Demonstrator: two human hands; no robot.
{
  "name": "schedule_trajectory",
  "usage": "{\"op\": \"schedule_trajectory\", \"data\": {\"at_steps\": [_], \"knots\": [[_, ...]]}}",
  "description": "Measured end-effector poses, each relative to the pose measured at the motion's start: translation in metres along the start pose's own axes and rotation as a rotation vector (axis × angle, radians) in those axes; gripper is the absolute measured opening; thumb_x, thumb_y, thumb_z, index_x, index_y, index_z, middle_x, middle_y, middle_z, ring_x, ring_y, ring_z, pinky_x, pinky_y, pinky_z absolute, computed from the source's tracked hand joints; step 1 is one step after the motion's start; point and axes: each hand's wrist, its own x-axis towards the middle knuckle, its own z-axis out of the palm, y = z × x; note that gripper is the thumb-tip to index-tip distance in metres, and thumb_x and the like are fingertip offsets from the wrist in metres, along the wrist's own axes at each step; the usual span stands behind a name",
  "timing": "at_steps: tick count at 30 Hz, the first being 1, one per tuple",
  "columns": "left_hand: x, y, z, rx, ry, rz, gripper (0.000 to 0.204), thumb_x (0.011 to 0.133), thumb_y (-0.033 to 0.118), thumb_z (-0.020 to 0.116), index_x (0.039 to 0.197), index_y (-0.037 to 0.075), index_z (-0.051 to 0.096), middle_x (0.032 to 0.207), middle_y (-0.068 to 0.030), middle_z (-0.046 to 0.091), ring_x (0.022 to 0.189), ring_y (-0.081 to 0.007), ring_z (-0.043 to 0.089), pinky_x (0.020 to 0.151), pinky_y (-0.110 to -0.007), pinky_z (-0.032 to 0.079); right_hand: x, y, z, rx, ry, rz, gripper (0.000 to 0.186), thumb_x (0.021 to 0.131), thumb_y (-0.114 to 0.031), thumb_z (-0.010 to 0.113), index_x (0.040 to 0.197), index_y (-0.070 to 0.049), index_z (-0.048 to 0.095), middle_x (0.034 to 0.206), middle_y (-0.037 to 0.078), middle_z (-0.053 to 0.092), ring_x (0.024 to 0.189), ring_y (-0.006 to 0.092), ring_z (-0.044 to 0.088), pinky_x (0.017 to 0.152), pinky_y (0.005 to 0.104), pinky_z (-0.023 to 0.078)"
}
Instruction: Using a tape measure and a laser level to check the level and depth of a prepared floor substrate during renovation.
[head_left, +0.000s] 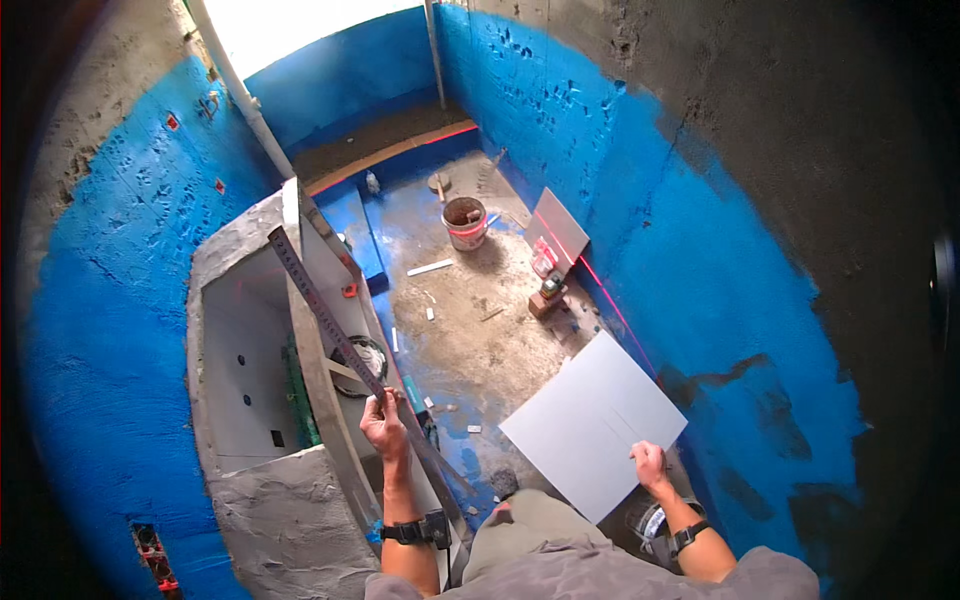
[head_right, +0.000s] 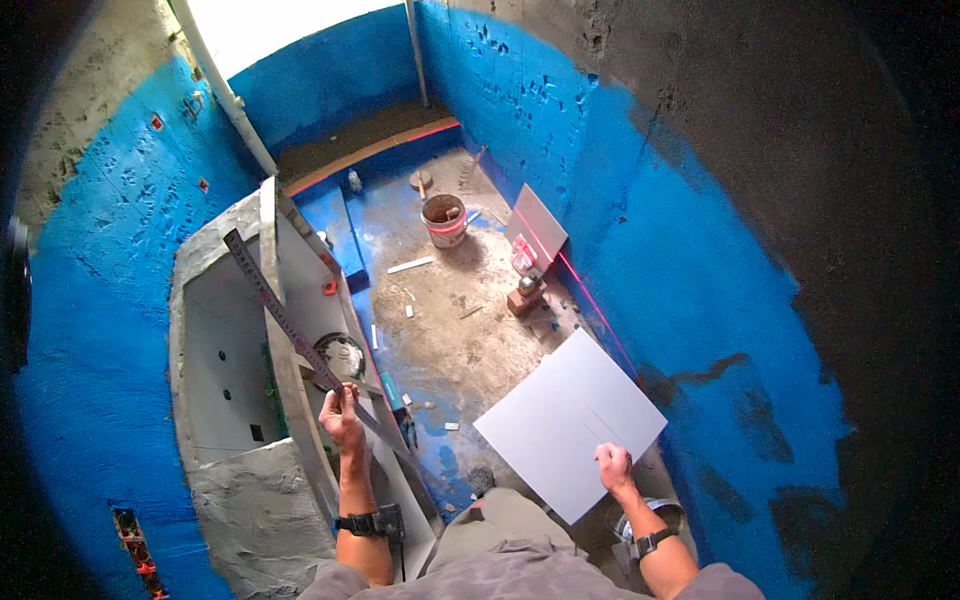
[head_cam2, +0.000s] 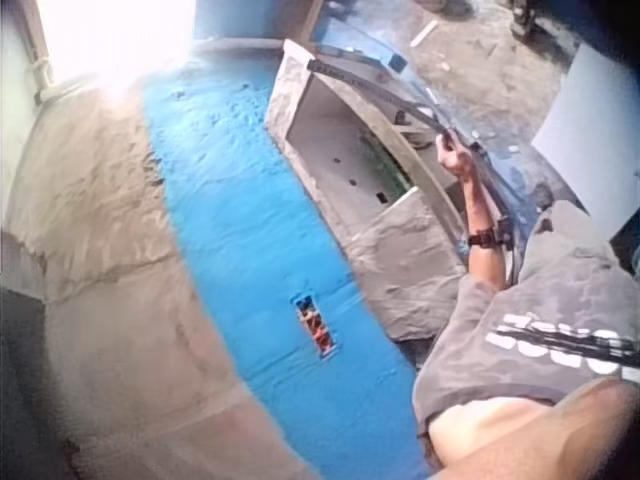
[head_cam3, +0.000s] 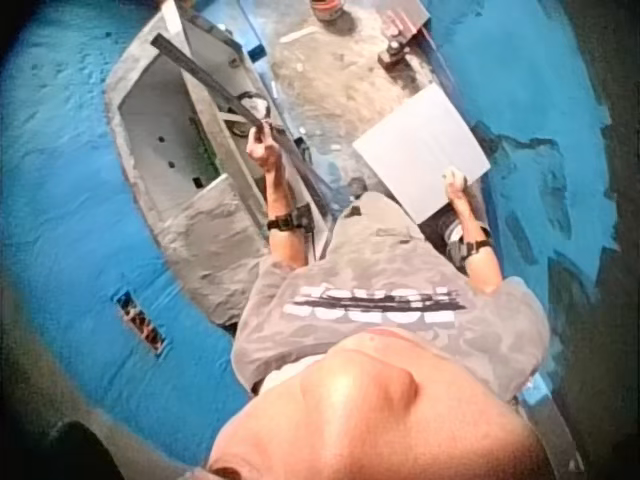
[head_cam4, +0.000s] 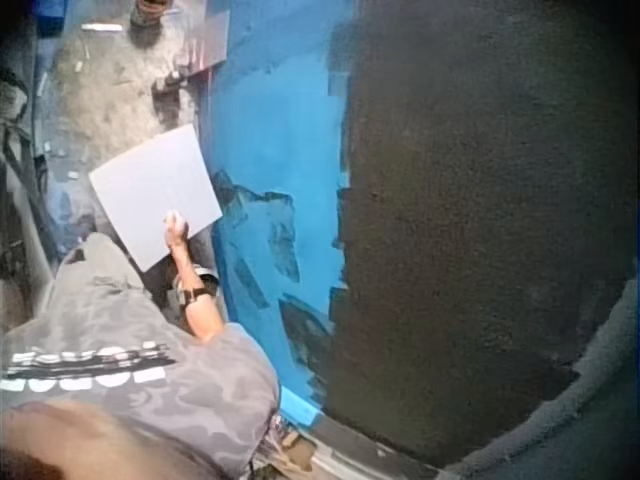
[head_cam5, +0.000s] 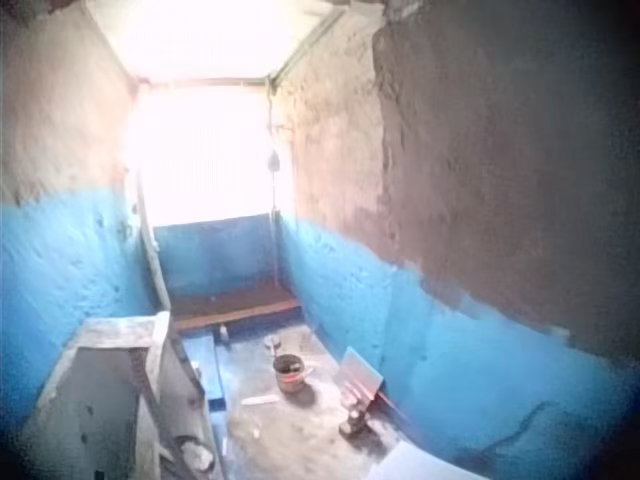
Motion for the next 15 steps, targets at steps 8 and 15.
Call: {"op": "schedule_trajectory", "data": {"at_steps": [8, 15], "knots": [[0.094, 0.089, 0.01, 0.169, -0.164, 0.2, 0.02, 0.101, 0.021, 0.069, 0.107, 0.002, 0.073, 0.088, 0.0062, 0.057, 0.081, -0.0043, 0.049, 0.073, -0.023, 0.038, 0.07, -0.085, 0.106, -0.07, -0.196, -0.047, 0.036, 0.089, -0.033, 0.069, 0.081, 0.002, 0.071, 0.069, 0.016, 0.068, 0.064, 0.021, 0.066, 0.063, 0.0377, 0.051], [0.207, 0.107, 0.063, 0.073, -0.175, 0.231, 0.017, 0.101, 0.009, 0.067, 0.11, -0.004, 0.072, 0.094, 0.0027, 0.057, 0.081, -0.0045, 0.053, 0.071, -0.021, 0.042, 0.163, -0.138, 0.192, -0.067, -0.219, -0.04, 0.034, 0.087, -0.034, 0.069, 0.085, 0.0, 0.073, 0.076, 0.019, 0.071, 0.074, 0.0291, 0.072, 0.069, 0.0403, 0.054]]}}
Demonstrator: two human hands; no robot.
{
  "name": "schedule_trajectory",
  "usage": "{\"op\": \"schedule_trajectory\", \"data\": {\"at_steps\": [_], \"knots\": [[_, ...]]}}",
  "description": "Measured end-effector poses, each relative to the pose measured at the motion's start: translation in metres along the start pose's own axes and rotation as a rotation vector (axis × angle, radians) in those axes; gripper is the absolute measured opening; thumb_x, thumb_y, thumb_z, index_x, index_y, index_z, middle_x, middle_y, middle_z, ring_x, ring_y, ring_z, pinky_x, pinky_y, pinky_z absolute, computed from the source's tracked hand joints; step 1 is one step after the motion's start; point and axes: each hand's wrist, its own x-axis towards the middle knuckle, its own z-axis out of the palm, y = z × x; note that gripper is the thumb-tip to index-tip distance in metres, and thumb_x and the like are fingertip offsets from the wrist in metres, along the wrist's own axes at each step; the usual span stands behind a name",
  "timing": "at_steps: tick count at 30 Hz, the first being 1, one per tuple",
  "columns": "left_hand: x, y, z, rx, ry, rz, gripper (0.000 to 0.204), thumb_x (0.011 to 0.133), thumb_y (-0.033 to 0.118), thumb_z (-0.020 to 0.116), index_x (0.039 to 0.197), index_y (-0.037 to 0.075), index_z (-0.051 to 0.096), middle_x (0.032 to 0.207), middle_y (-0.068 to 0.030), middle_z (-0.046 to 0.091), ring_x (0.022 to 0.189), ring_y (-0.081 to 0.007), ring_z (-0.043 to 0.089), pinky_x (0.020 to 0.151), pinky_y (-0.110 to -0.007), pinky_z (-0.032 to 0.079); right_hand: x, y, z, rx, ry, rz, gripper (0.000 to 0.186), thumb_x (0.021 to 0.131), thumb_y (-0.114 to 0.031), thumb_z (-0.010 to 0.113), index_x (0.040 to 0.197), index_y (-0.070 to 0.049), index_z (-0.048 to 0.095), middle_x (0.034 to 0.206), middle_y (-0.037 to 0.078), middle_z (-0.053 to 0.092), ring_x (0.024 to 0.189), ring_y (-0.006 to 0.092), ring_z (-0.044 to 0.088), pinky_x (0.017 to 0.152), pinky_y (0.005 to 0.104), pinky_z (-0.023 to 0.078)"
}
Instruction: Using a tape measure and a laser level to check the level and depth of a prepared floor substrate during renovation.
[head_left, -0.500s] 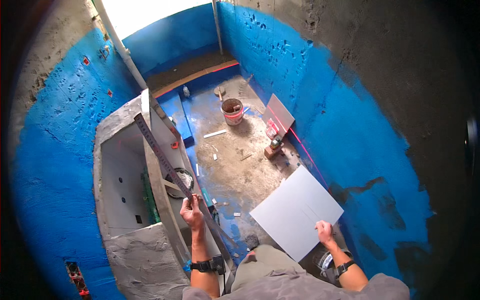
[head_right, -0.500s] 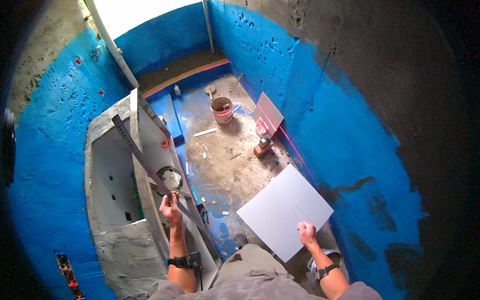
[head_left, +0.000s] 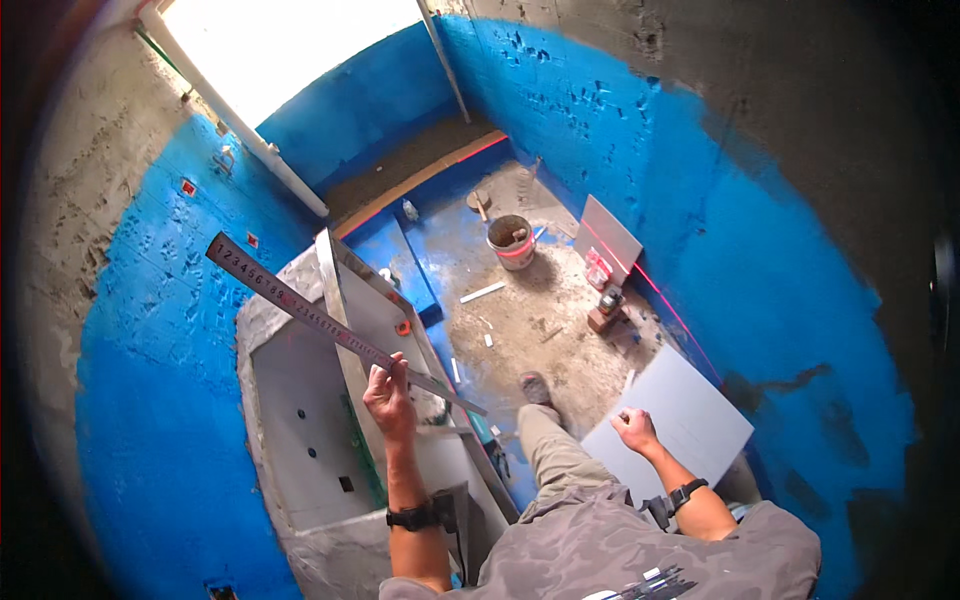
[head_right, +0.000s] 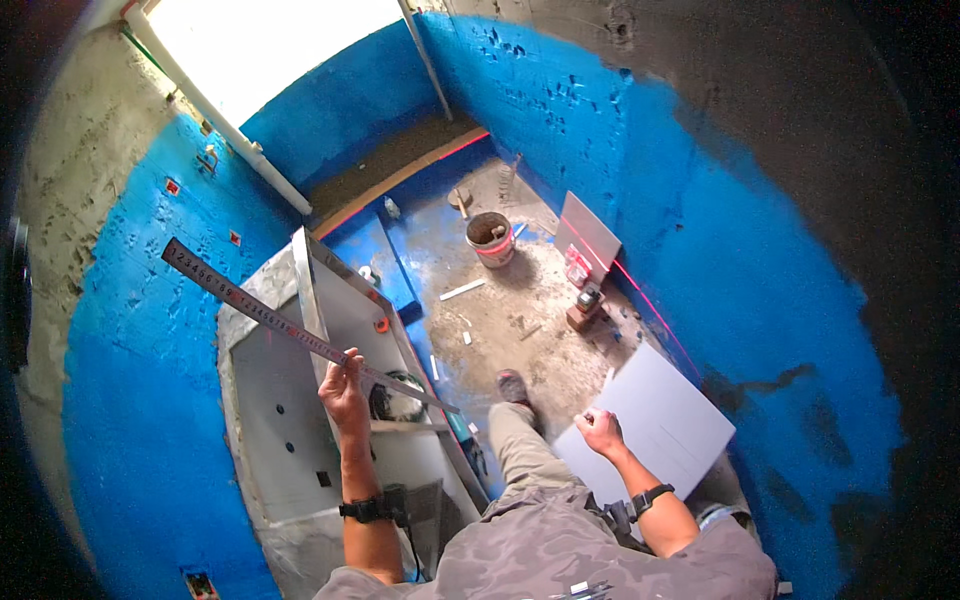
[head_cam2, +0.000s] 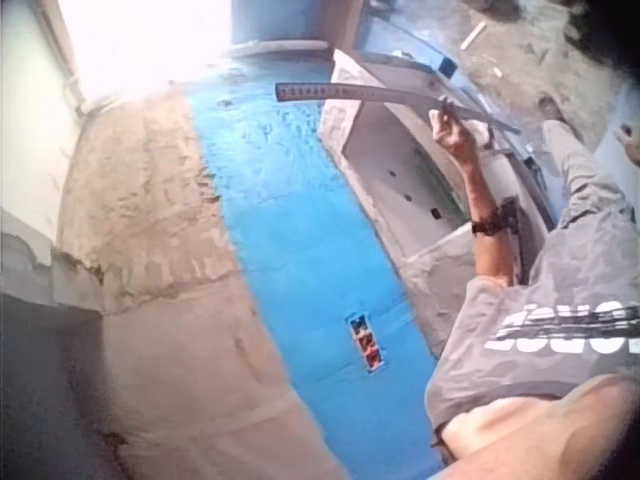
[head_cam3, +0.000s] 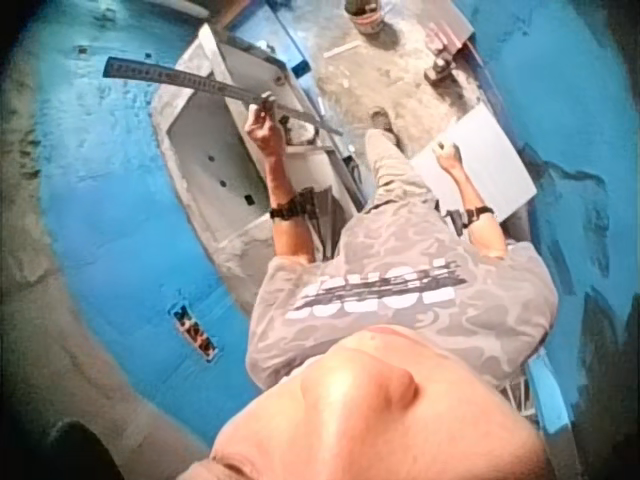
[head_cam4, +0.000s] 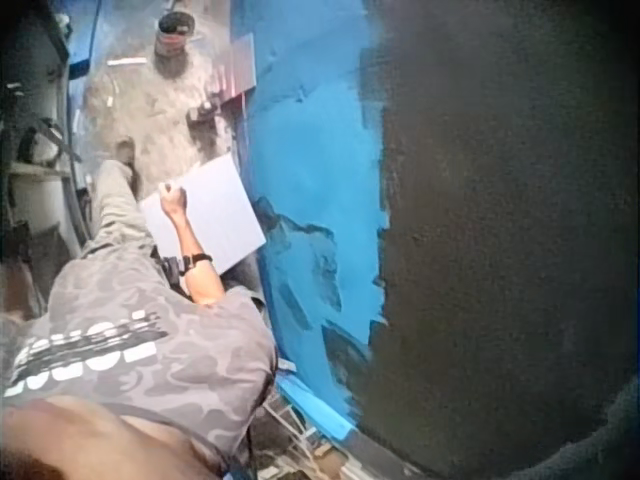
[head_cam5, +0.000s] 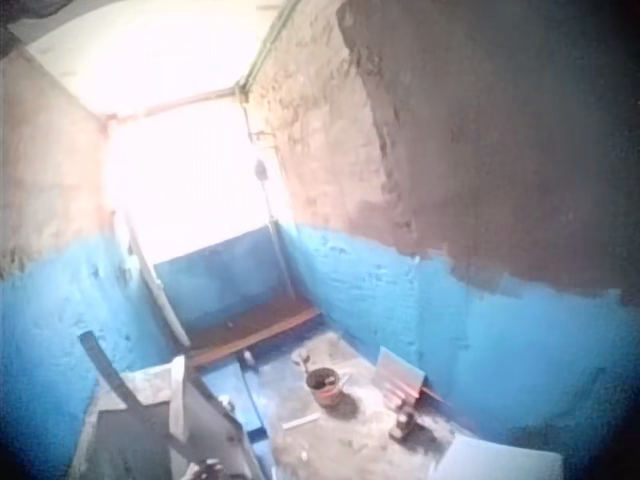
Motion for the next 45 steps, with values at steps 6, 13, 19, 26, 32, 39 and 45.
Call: {"op": "schedule_trajectory", "data": {"at_steps": [6, 13, 19, 26, 32, 39, 45], "knots": [[0.154, -0.039, 0.051, 0.092, -0.094, 0.061, 0.014, 0.1, 0.004, 0.065, 0.109, -0.005, 0.072, 0.094, 0.0006, 0.059, 0.087, -0.0062, 0.055, 0.077, -0.023, 0.044, 0.155, -0.057, 0.027, 0.075, -0.004, 0.07, 0.034, 0.086, -0.034, 0.07, 0.09, -0.001, 0.075, 0.075, 0.019, 0.071, 0.071, 0.0272, 0.071, 0.068, 0.0397, 0.053], [0.356, -0.079, 0.119, 0.183, -0.198, 0.163, 0.014, 0.097, 0.004, 0.067, 0.108, -0.002, 0.074, 0.091, -0.0049, 0.065, 0.082, -0.0143, 0.061, 0.075, -0.027, 0.047, 0.366, -0.216, -0.001, 0.091, 0.087, -0.218, 0.032, 0.086, -0.03, 0.073, 0.079, 0.001, 0.069, 0.062, 0.013, 0.059, 0.058, 0.0157, 0.055, 0.056, 0.0369, 0.044], [0.491, -0.11, 0.193, 0.27, -0.45, 0.366, 0.016, 0.093, 0.002, 0.067, 0.108, 0.001, 0.073, 0.091, -0.0122, 0.066, 0.082, -0.0261, 0.065, 0.075, -0.033, 0.05, 0.477, -0.442, -0.036, 0.364, 0.023, -0.429, 0.022, 0.09, -0.018, 0.077, 0.106, -0.003, 0.071, 0.07, -0.005, 0.053, 0.062, 0.0045, 0.044, 0.058, 0.0252, 0.039], [0.64, -0.161, 0.264, 0.226, -0.937, 0.551, 0.017, 0.087, 0.003, 0.066, 0.104, 0.005, 0.071, 0.09, -0.0147, 0.06, 0.087, -0.0374, 0.064, 0.074, -0.044, 0.052, 0.584, -0.589, -0.004, 0.664, 0.124, -0.505, 0.028, 0.097, -0.015, 0.074, 0.118, 0.001, 0.067, 0.077, -0.005, 0.057, 0.065, 0.0018, 0.044, 0.059, 0.0215, 0.04], [0.779, -0.216, 0.297, 0.143, -1.094, 0.36, 0.018, 0.094, 0.01, 0.065, 0.108, 0.002, 0.07, 0.097, -0.0182, 0.067, 0.093, -0.0398, 0.066, 0.079, -0.045, 0.053, 0.694, -0.626, 0.019, 0.834, 0.486, -0.3, 0.026, 0.104, -0.026, 0.063, 0.095, -0.004, 0.069, 0.054, -0.003, 0.049, 0.042, 0.0048, 0.036, 0.039, 0.0258, 0.024], [0.941, -0.361, 0.31, 0.199, -1.276, 0.145, 0.021, 0.096, 0.017, 0.067, 0.099, -0.003, 0.069, 0.086, -0.0239, 0.065, 0.082, -0.0408, 0.066, 0.072, -0.044, 0.05, 0.863, -0.646, 0.056, 1.043, 0.466, 0.158, 0.031, 0.105, -0.033, 0.06, 0.092, -0.005, 0.064, 0.058, -0.002, 0.049, 0.042, 0.0058, 0.038, 0.039, 0.0235, 0.028], [1.117, -0.526, 0.31, 0.414, -1.102, 0.19, 0.018, 0.094, 0.018, 0.067, 0.092, 0.0, 0.071, 0.088, -0.0222, 0.07, 0.088, -0.0382, 0.07, 0.079, -0.042, 0.054, 1.046, -0.647, 0.146, 0.748, 0.187, 0.331, 0.021, 0.1, -0.018, 0.064, 0.081, -0.008, 0.068, 0.062, -0.002, 0.058, 0.045, 0.0047, 0.046, 0.04, 0.0229, 0.031]]}}
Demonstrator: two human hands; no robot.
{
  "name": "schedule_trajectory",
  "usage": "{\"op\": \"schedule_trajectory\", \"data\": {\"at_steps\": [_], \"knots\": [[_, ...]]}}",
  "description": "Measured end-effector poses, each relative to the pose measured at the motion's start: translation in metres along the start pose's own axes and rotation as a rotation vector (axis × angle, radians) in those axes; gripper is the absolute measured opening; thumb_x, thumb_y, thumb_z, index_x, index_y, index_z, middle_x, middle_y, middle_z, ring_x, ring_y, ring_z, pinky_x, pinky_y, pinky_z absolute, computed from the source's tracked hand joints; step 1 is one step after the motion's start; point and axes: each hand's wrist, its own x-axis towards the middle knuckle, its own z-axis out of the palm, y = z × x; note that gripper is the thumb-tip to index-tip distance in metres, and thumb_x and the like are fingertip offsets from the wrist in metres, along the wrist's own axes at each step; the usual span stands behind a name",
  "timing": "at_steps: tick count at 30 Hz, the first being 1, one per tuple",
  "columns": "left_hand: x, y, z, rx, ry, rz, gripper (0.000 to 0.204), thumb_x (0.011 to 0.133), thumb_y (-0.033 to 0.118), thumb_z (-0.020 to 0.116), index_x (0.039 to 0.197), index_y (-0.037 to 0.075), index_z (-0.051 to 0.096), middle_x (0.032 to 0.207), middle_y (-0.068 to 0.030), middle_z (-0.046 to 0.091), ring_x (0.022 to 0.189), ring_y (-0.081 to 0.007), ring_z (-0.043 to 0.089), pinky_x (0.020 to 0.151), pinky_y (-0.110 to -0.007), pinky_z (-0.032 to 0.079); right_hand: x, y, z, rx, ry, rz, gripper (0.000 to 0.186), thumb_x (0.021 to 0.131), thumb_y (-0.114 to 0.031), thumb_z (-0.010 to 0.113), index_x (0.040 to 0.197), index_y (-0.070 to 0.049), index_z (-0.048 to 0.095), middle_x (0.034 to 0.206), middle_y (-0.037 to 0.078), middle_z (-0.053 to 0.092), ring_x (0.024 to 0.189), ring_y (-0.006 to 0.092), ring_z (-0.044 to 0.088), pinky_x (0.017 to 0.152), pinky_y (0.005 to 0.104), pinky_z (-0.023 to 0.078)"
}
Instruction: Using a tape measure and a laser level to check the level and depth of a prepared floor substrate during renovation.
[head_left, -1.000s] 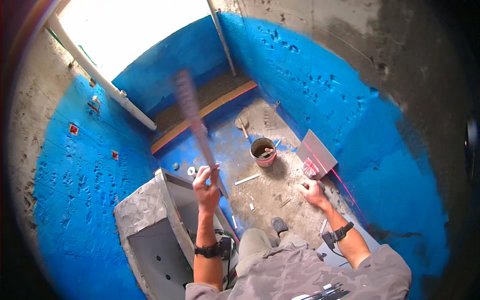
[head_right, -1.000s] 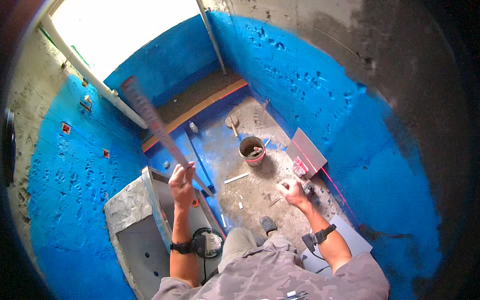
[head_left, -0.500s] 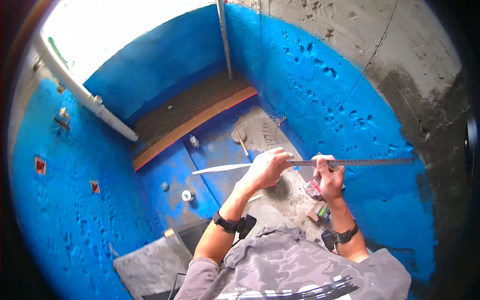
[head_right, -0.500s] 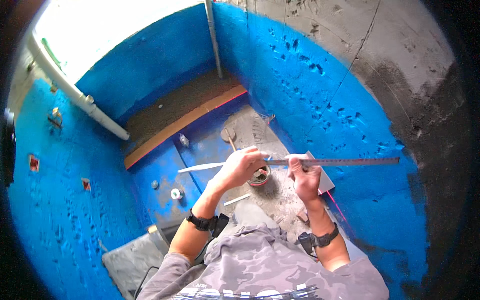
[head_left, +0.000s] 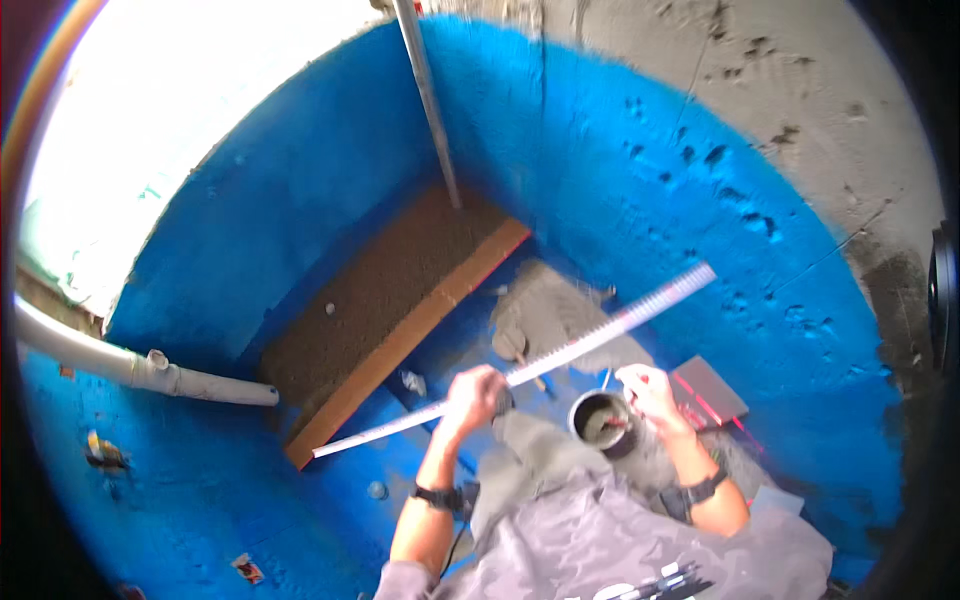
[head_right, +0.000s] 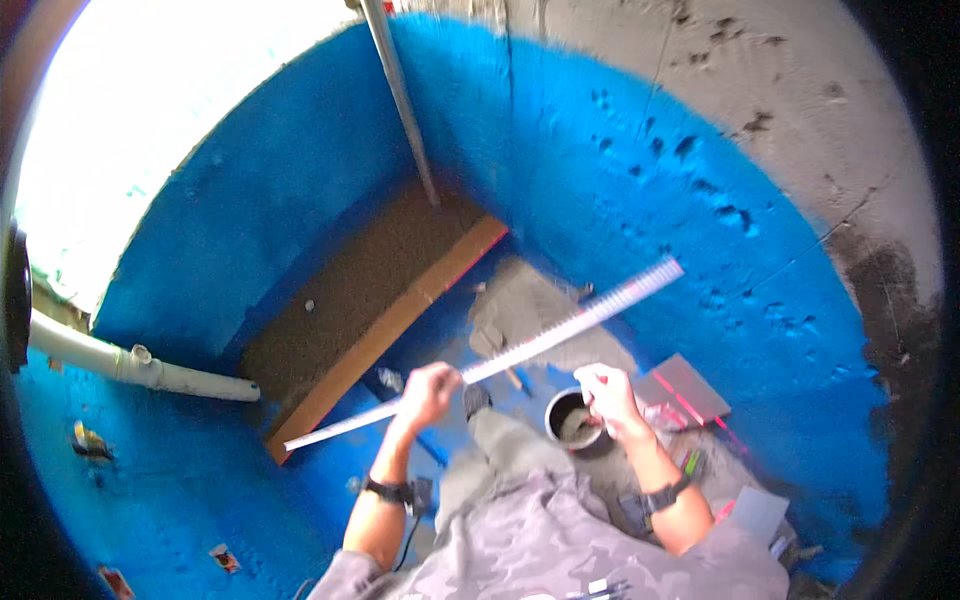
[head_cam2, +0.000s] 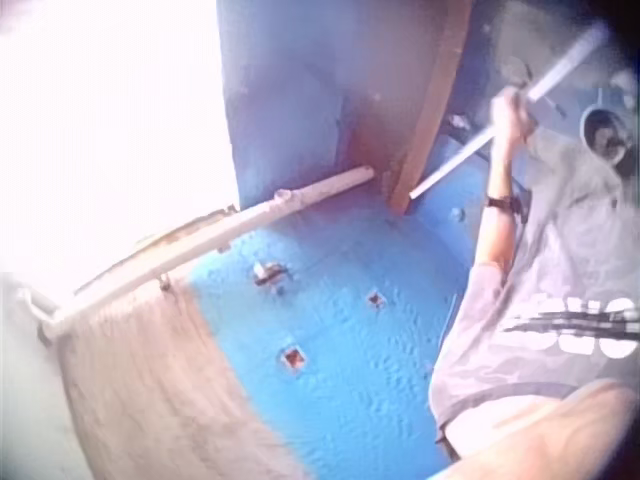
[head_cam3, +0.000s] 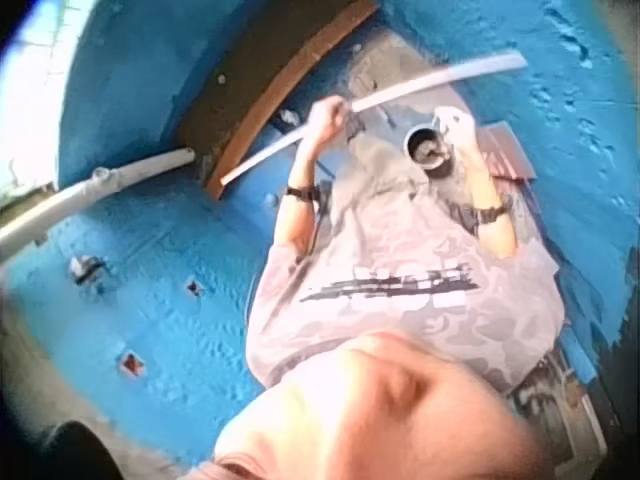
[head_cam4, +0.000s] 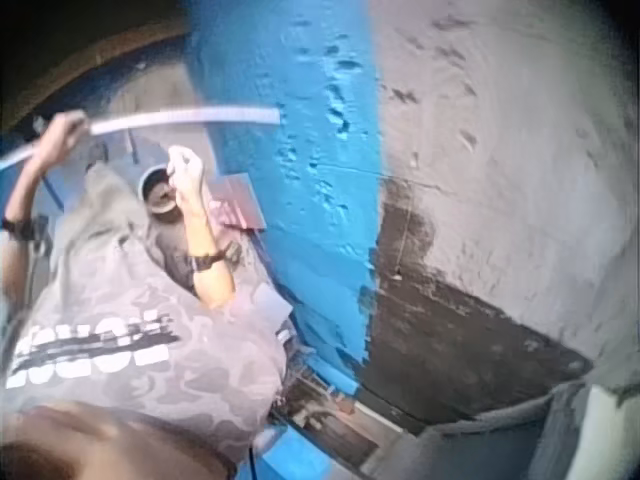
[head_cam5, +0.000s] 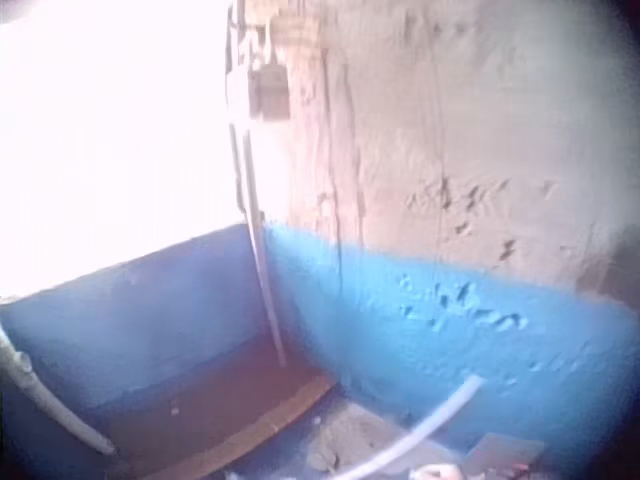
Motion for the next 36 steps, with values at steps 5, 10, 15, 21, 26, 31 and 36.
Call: {"op": "schedule_trajectory", "data": {"at_steps": [5, 10, 15, 21, 26, 31, 36], "knots": [[0.062, -0.11, -0.092, 0.023, 0.131, -0.374, 0.023, 0.093, 0.024, 0.067, 0.091, 0.002, 0.073, 0.079, -0.0214, 0.069, 0.075, -0.0376, 0.07, 0.069, -0.044, 0.053, 0.063, -0.028, 0.046, -0.401, -0.075, -0.054, 0.027, 0.097, -0.023, 0.066, 0.079, -0.004, 0.069, 0.065, -0.002, 0.061, 0.053, 0.0093, 0.051, 0.049, 0.0298, 0.04], [0.111, -0.236, -0.129, 0.163, 0.137, -0.489, 0.027, 0.094, 0.025, 0.066, 0.094, -0.001, 0.074, 0.081, -0.0218, 0.071, 0.076, -0.0364, 0.071, 0.072, -0.043, 0.054, 0.131, -0.022, 0.075, -0.907, -0.034, -0.018, 0.049, 0.093, -0.04, 0.067, 0.066, 0.001, 0.062, 0.058, 0.019, 0.052, 0.052, 0.0244, 0.054, 0.053, 0.0447, 0.039], [0.199, -0.42, -0.111, 0.217, 0.136, -0.571, 0.023, 0.094, 0.021, 0.065, 0.094, 0.0, 0.075, 0.085, -0.0233, 0.072, 0.081, -0.0375, 0.073, 0.074, -0.044, 0.054, 0.248, 0.089, 0.105, -0.85, 0.108, 0.039, 0.045, 0.093, -0.036, 0.067, 0.069, 0.002, 0.062, 0.064, 0.024, 0.058, 0.055, 0.0355, 0.057, 0.057, 0.0491, 0.043], [0.313, -0.625, -0.034, 0.321, 0.225, -0.41, 0.023, 0.097, 0.019, 0.064, 0.092, -0.003, 0.07, 0.079, -0.0258, 0.067, 0.077, -0.04, 0.07, 0.069, -0.045, 0.051, 0.404, 0.264, 0.188, -0.732, 0.012, 0.084, 0.024, 0.093, -0.029, 0.068, 0.093, -0.005, 0.065, 0.085, 0.016, 0.072, 0.079, 0.0403, 0.07, 0.072, 0.0512, 0.054], [0.383, -0.745, 0.035, 0.389, 0.297, -0.226, 0.024, 0.099, 0.018, 0.063, 0.091, -0.005, 0.067, 0.073, -0.0238, 0.063, 0.064, -0.032, 0.059, 0.065, -0.043, 0.047, 0.5, 0.394, 0.228, -0.777, 0.106, -0.28, 0.02, 0.087, -0.023, 0.075, 0.084, -0.008, 0.063, 0.076, 0.012, 0.065, 0.066, 0.0354, 0.067, 0.059, 0.0463, 0.051], [0.406, -0.811, 0.074, 0.437, 0.352, -0.212, 0.027, 0.099, 0.02, 0.063, 0.09, -0.005, 0.065, 0.073, -0.0251, 0.06, 0.064, -0.0383, 0.059, 0.064, -0.046, 0.045, 0.565, 0.458, 0.245, -0.677, 0.278, -0.583, 0.019, 0.076, -0.009, 0.078, 0.074, -0.009, 0.06, 0.066, 0.007, 0.057, 0.05, 0.0262, 0.058, 0.048, 0.0403, 0.044], [0.426, -0.827, 0.088, 0.508, 0.365, -0.173, 0.028, 0.098, 0.022, 0.064, 0.093, -0.006, 0.067, 0.079, -0.0268, 0.063, 0.073, -0.0426, 0.062, 0.07, -0.045, 0.047, 0.58, 0.484, 0.233, -0.657, 0.267, -0.62, 0.021, 0.074, -0.005, 0.078, 0.075, -0.008, 0.057, 0.063, 0.005, 0.055, 0.046, 0.0209, 0.056, 0.044, 0.0332, 0.041]]}}
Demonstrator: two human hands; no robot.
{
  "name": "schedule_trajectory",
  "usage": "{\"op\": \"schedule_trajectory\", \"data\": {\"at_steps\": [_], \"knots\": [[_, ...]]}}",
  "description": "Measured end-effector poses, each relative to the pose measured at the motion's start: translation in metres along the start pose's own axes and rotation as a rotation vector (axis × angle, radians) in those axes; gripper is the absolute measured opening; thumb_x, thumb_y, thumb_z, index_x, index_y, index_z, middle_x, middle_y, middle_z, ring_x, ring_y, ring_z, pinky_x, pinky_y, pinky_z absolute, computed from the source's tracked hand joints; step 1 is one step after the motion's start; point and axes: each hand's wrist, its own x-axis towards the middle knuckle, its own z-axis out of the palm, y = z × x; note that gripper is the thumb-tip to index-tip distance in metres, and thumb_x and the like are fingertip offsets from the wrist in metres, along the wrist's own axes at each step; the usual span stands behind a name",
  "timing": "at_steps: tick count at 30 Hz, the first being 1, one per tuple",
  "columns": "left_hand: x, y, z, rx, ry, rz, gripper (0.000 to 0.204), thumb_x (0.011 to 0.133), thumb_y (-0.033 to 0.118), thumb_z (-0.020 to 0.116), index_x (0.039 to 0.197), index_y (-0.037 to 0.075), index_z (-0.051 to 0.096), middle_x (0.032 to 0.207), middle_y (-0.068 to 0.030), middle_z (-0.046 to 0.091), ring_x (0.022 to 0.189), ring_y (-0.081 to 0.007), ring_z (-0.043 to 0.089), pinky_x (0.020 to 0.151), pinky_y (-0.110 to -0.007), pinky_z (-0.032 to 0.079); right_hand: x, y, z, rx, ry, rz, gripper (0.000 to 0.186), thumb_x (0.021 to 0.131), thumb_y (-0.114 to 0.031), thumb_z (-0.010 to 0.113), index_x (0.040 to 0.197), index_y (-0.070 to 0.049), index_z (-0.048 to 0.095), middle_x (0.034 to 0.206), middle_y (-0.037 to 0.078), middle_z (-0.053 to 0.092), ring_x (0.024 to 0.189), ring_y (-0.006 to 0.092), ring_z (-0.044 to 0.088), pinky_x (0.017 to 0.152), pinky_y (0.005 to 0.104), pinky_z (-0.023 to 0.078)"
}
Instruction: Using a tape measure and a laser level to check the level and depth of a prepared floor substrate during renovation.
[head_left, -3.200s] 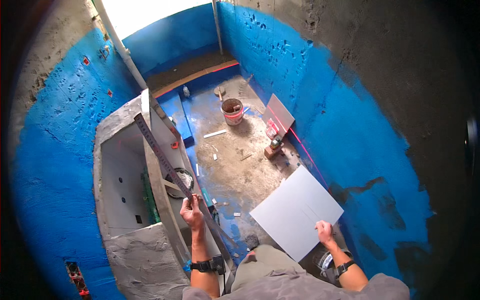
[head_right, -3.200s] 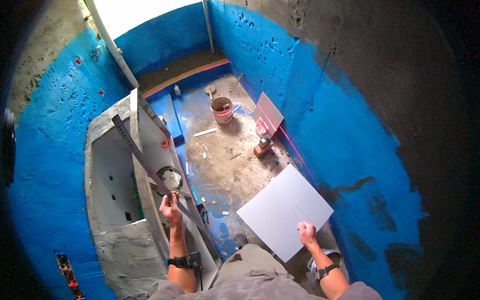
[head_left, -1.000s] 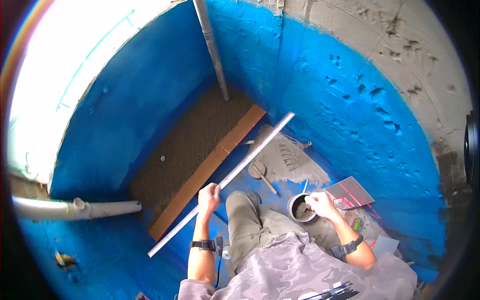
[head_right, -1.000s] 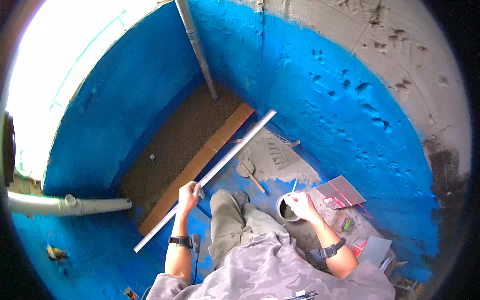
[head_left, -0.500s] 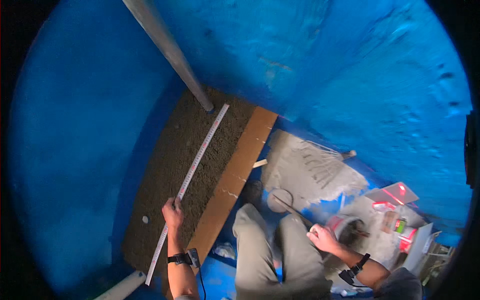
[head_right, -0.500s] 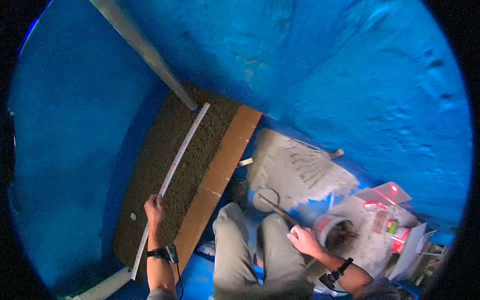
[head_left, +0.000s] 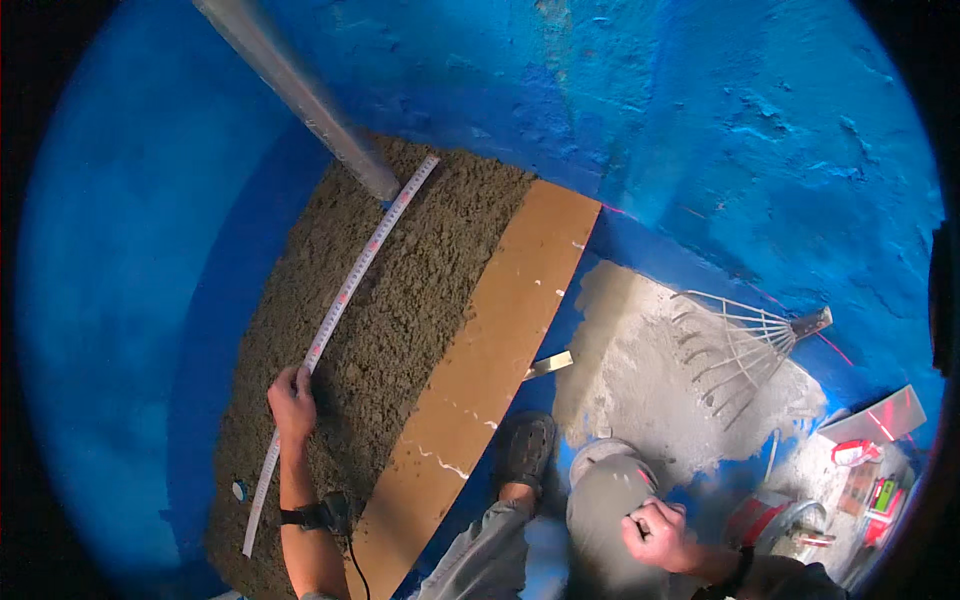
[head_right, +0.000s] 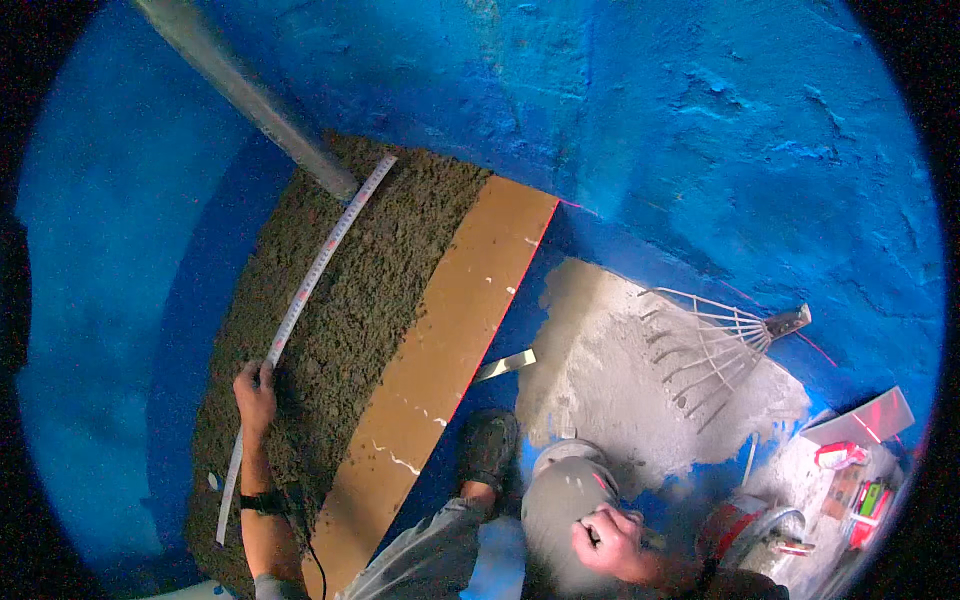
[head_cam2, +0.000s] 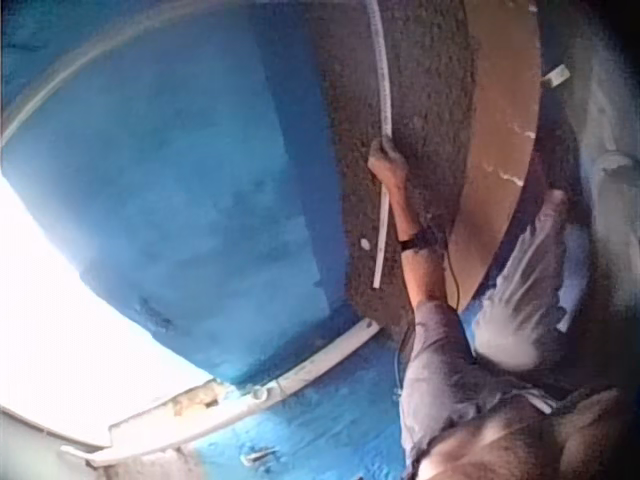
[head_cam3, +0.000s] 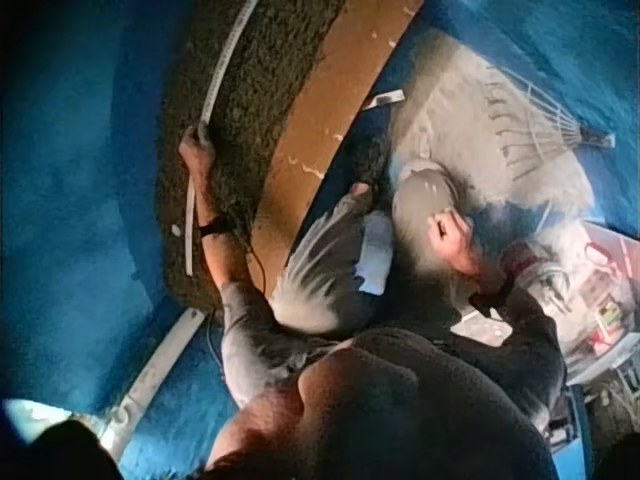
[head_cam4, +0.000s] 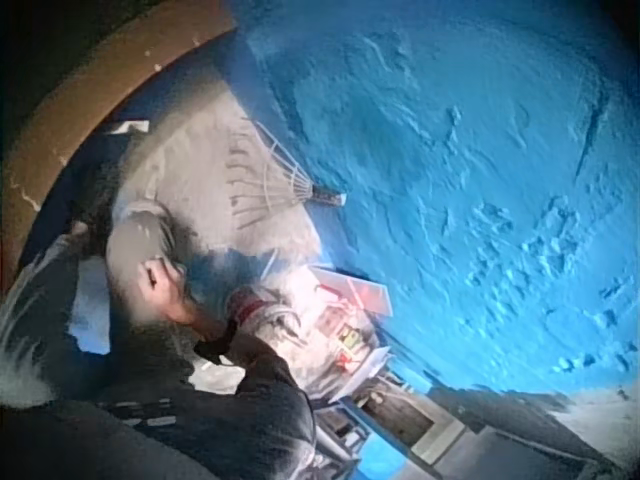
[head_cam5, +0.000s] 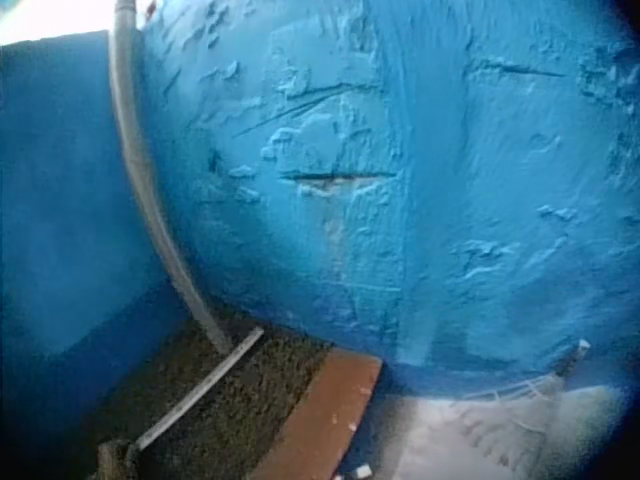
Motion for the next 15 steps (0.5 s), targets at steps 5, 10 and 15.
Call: {"op": "schedule_trajectory", "data": {"at_steps": [5, 10, 15], "knots": [[0.029, -0.012, 0.006, 0.04, -0.07, -0.049, 0.027, 0.098, 0.02, 0.062, 0.096, -0.006, 0.067, 0.084, -0.0289, 0.065, 0.079, -0.0468, 0.063, 0.074, -0.046, 0.049, -0.005, -0.004, -0.014, -0.027, -0.011, 0.026, 0.021, 0.072, -0.005, 0.077, 0.074, -0.008, 0.057, 0.062, 0.005, 0.054, 0.045, 0.0185, 0.053, 0.044, 0.0319, 0.041], [0.042, 0.003, 0.019, -0.002, -0.041, -0.07, 0.027, 0.097, 0.02, 0.063, 0.096, -0.006, 0.069, 0.084, -0.0286, 0.066, 0.084, -0.0441, 0.068, 0.076, -0.045, 0.05, -0.006, -0.002, -0.013, -0.004, 0.014, 0.131, 0.015, 0.084, -0.003, 0.073, 0.084, -0.008, 0.059, 0.073, 0.012, 0.054, 0.054, 0.028, 0.052, 0.05, 0.0395, 0.042], [0.038, 0.01, 0.019, -0.017, -0.008, -0.01, 0.029, 0.098, 0.021, 0.062, 0.096, -0.007, 0.068, 0.082, -0.0261, 0.067, 0.077, -0.041, 0.066, 0.074, -0.045, 0.05, 0.007, -0.003, -0.008, 0.047, -0.034, 0.199, 0.013, 0.084, -0.003, 0.072, 0.085, -0.007, 0.06, 0.074, 0.013, 0.055, 0.056, 0.0297, 0.053, 0.052, 0.0408, 0.043]]}}
